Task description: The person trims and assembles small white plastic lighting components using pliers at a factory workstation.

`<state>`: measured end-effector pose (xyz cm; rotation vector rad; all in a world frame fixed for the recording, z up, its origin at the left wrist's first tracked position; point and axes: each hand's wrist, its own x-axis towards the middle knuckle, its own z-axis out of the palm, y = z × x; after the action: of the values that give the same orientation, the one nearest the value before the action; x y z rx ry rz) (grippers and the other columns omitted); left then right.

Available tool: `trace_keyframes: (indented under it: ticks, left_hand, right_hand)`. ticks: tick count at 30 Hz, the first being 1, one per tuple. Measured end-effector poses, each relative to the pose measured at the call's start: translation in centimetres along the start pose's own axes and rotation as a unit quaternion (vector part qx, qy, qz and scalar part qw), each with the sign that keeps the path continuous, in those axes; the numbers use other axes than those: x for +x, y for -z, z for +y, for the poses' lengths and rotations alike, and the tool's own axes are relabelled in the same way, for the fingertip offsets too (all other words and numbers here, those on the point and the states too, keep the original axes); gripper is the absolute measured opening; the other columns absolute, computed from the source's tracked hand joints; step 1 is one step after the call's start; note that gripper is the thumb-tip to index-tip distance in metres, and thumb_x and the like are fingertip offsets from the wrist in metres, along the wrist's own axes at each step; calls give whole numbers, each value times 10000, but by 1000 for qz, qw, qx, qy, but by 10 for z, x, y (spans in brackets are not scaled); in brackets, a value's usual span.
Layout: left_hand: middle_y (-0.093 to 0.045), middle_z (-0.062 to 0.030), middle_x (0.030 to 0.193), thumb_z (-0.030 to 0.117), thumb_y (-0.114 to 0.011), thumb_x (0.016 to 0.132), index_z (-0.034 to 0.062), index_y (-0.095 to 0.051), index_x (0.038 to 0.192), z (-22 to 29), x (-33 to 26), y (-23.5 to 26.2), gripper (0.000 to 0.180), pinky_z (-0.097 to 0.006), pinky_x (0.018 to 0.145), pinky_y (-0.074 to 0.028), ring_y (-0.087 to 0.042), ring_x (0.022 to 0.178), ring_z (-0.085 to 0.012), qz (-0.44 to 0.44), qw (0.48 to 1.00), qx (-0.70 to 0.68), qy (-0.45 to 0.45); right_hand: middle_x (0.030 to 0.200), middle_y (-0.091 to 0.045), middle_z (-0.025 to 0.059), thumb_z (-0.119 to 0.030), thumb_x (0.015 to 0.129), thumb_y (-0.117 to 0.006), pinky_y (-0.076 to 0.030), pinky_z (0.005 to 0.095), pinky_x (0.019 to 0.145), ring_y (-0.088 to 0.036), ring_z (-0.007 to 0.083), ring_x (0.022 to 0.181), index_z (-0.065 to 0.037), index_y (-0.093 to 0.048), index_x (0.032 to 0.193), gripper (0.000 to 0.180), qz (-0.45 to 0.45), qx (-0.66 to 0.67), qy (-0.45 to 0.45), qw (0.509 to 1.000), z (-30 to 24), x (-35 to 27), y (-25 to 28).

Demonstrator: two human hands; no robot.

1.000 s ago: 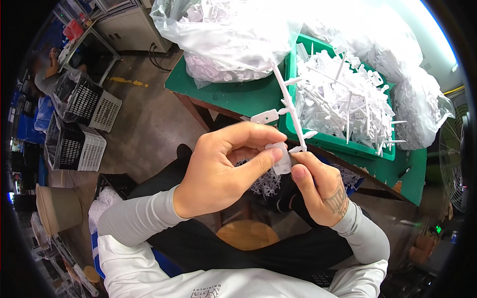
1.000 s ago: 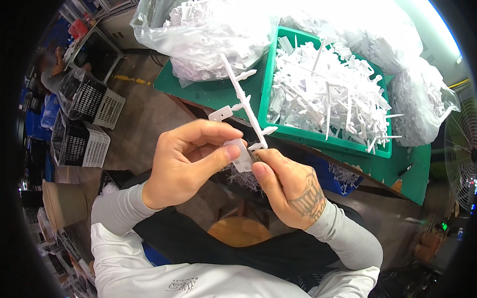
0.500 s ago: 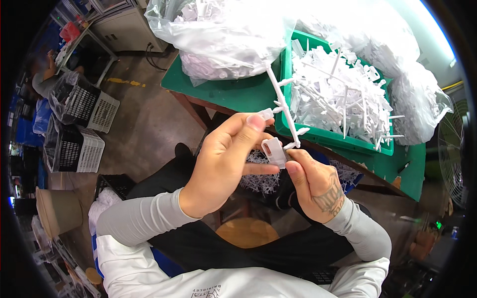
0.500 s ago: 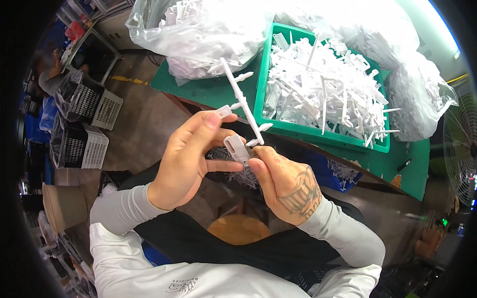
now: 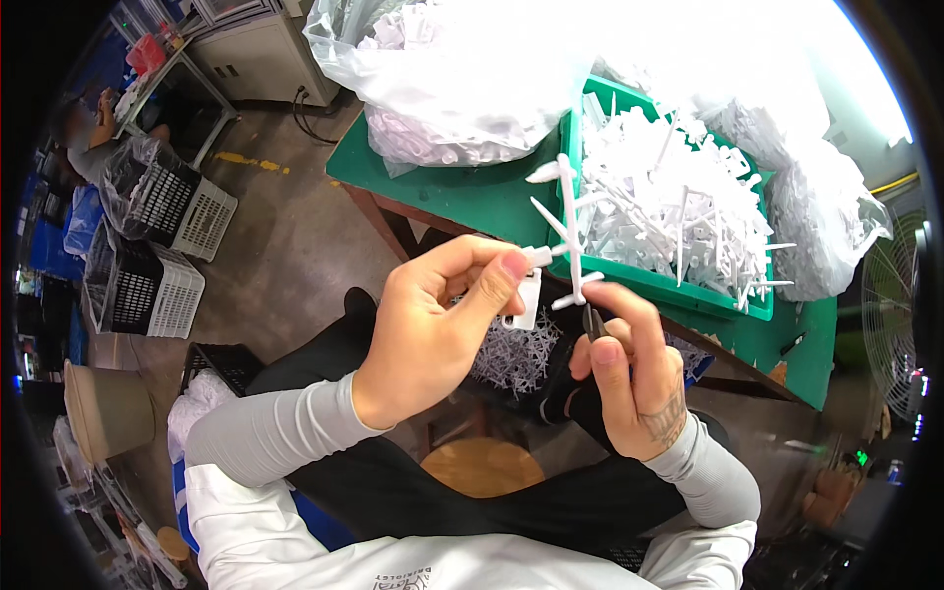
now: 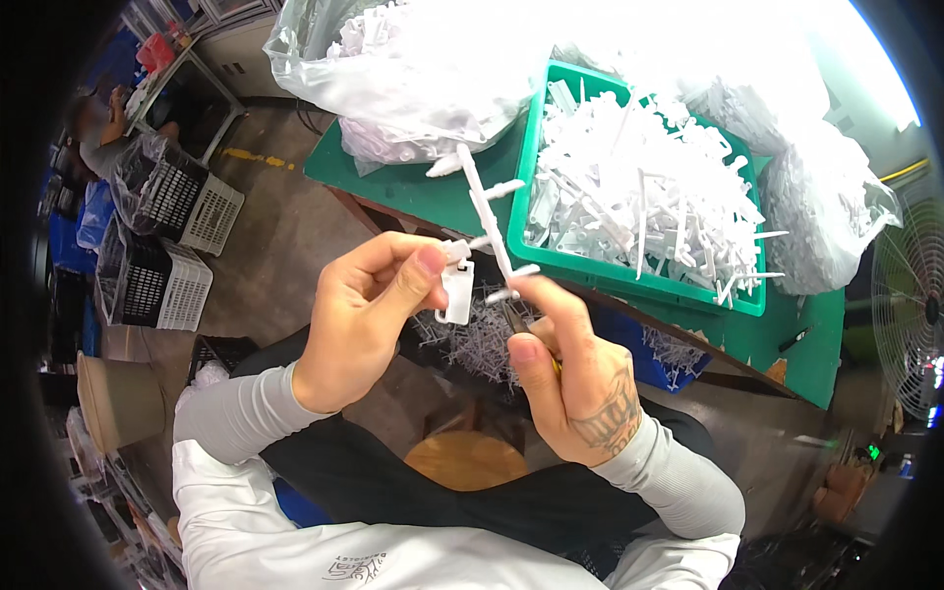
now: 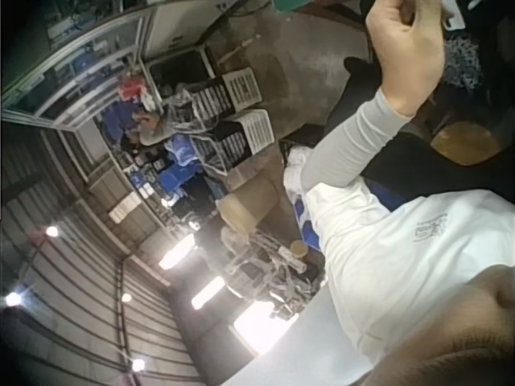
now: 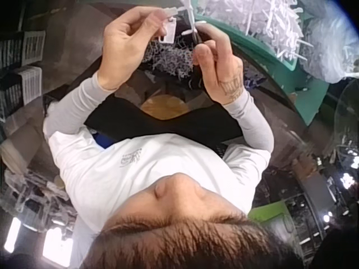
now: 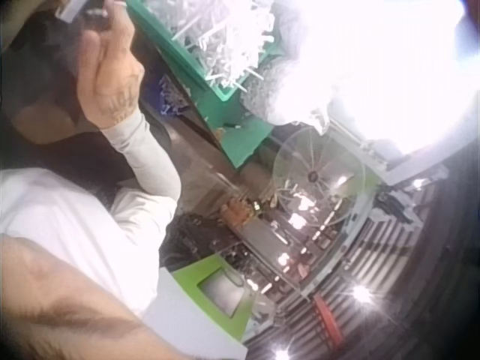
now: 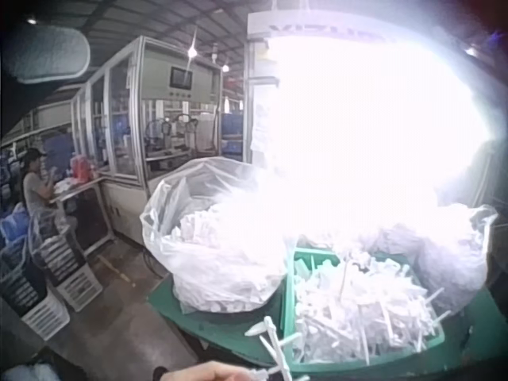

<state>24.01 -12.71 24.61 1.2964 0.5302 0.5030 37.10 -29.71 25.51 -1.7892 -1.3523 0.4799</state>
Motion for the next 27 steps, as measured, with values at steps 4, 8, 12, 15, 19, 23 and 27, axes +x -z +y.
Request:
trace_keyframes:
  ticks: [4,8,12,15,19,23,27]
  left_hand:
    - [-665,-14,800,226,-623,1004,-26,-685,1040,2,-8,1,261,-204,697,-474,-590,753,-51,-71,996,39,-35]
    - [-666,-29,810,168,-621,1000,-38,-696,1057,4,-10,0,226,-219,705,-492,-594,761,-65,-93,995,31,-33]
    - [-665,-13,795,129,-628,991,-44,-708,1041,5,-9,0,197,-200,680,-482,-577,745,-48,-97,994,42,-23]
    - [-689,-60,829,130,-627,989,-47,-712,1029,5,-9,3,200,-225,668,-494,-618,742,-82,-112,992,49,-18]
    - [-688,-55,813,124,-630,985,-50,-714,1018,8,-10,0,195,-223,652,-493,-618,727,-82,-104,993,52,-6]
    - [-690,-54,803,116,-634,982,-50,-717,1010,8,-10,0,188,-221,643,-494,-618,723,-76,-103,992,71,-7]
    - [-693,-50,799,112,-636,981,-49,-719,1012,6,-10,0,184,-213,635,-495,-618,717,-69,-98,991,87,-22]
  right_hand:
    - [659,-606,96,-93,1003,-540,-471,325,551,-612,229,544,32,-342,1431,488,45,4,12,999,3,3,-6]
    - [682,-630,115,-126,1018,-530,-475,339,541,-640,255,564,23,-373,1414,452,47,19,-3,999,5,4,-9]
    - [680,-636,114,-162,1027,-523,-477,341,533,-653,264,568,15,-418,1369,398,27,25,-21,999,5,4,-4]
    - [680,-639,114,-172,1029,-522,-480,341,530,-655,266,563,12,-438,1347,377,24,13,-27,999,5,3,-4]
    - [680,-650,119,-178,1024,-534,-487,345,523,-662,274,561,7,-449,1334,371,34,-11,-25,999,5,0,-7]
    - [673,-653,120,-179,1019,-544,-487,348,513,-664,276,552,8,-453,1328,373,26,-7,-30,999,4,1,-5]
    - [657,-647,115,-185,1016,-548,-486,355,499,-663,286,542,1,-466,1296,346,25,-19,-48,998,3,1,-6]
